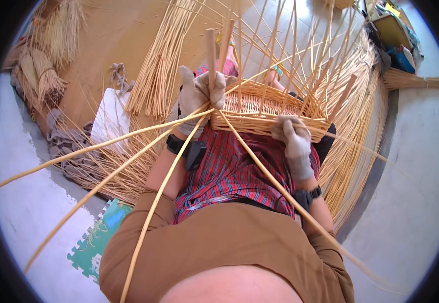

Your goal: The person is weaving a wicker basket using long wooden strips.

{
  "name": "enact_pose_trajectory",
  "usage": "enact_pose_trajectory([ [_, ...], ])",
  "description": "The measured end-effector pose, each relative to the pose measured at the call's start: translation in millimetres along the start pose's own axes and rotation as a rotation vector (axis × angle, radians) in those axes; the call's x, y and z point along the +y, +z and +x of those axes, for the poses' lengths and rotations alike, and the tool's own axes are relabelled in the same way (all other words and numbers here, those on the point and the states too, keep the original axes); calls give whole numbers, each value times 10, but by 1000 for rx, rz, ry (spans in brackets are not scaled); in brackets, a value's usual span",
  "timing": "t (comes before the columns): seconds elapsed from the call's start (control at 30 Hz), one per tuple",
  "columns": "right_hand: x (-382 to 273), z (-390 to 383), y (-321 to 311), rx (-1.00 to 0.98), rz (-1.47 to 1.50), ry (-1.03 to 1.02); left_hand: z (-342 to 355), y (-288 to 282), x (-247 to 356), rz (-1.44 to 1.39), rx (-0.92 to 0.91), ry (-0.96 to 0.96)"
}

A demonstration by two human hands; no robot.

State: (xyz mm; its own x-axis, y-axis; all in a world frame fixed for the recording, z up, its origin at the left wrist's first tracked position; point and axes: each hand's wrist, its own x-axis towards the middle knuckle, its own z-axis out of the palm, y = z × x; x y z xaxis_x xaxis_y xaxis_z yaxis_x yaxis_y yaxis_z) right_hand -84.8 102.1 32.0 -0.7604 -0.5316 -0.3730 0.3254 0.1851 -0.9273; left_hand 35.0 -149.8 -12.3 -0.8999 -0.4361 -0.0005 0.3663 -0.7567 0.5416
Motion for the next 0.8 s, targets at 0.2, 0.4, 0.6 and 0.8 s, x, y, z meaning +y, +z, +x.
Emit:
enact_pose_trajectory([
  [0.2,91,231,-246,-79,146,143,-57,27,223,80,-59,-118],
  [0.4,122,251,-385,5,142,92,-270,-7,327,700,4,-252],
  [0.6,194,332,-287,52,83,-22,-495,-139,14,1259,-92,170],
  [0.8,330,449,-227,55,55,-103,-531,-53,-471,977,251,225],
])
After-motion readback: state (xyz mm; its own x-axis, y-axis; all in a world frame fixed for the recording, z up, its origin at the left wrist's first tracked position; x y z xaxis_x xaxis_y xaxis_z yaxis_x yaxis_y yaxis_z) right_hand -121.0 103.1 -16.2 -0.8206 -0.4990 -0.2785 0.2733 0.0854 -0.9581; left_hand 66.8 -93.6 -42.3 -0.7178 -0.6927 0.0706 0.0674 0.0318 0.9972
